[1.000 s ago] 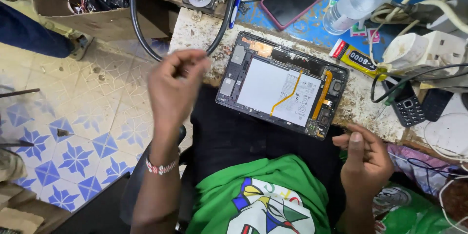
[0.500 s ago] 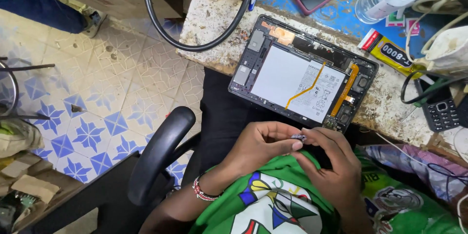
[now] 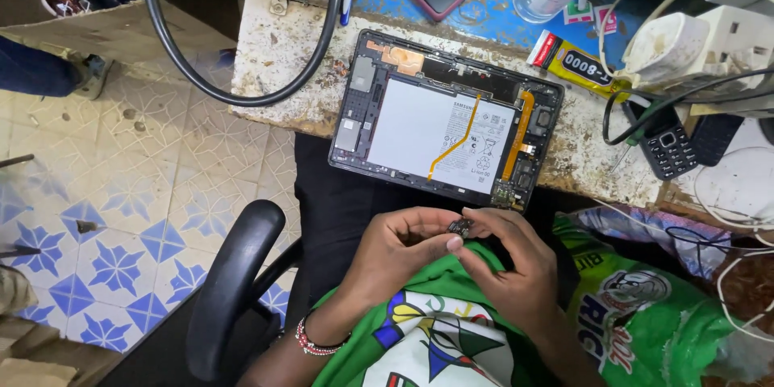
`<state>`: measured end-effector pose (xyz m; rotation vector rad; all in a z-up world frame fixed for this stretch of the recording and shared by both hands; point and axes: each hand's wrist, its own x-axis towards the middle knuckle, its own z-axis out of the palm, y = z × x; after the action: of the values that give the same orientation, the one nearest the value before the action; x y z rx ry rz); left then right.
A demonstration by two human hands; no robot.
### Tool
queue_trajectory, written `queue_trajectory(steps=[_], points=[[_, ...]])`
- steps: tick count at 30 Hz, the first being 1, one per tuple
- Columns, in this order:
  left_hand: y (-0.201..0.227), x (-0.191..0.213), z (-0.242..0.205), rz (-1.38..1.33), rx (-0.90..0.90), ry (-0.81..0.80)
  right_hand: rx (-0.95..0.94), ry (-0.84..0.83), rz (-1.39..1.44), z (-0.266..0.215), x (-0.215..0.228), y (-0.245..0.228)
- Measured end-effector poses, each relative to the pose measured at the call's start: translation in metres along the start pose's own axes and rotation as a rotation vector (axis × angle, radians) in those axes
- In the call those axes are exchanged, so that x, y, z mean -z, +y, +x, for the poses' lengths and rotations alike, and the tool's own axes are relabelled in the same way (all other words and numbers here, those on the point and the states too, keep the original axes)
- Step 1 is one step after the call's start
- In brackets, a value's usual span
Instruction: The person works on a disassembled tablet resting on their lap, handling small components and using a screwdriver to manipulate parts near the battery and motherboard. They pick up and place down small pieces while adjusting internal connections.
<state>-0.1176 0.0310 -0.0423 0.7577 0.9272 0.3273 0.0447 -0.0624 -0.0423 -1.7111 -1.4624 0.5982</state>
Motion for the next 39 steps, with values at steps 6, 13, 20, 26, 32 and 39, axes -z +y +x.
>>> queue_trajectory(steps=[6,13,20,26,32,39], points=[[-0.005,0.002,0.0,-0.046,-0.016,-0.061,-0.018,-0.004,0.004,-0.005,0.001,0.009],[0.005,0.0,0.01,0.125,0.214,-0.078,-0.046,0.135,-0.131,-0.002,0.02,0.031],[-0.032,0.011,0.046,-0.004,-0.044,0.137,-0.207,0.195,-0.143,0.005,0.028,0.022],[-0.026,0.016,0.044,0.044,-0.185,0.111,-0.351,0.289,0.016,0.001,0.025,0.019],[-0.003,0.028,0.029,0.208,-0.167,-0.034,-0.53,0.414,0.368,0.002,0.033,0.034],[0.001,0.06,0.048,0.273,0.042,-0.159,-0.629,0.576,0.756,-0.004,0.039,0.079]])
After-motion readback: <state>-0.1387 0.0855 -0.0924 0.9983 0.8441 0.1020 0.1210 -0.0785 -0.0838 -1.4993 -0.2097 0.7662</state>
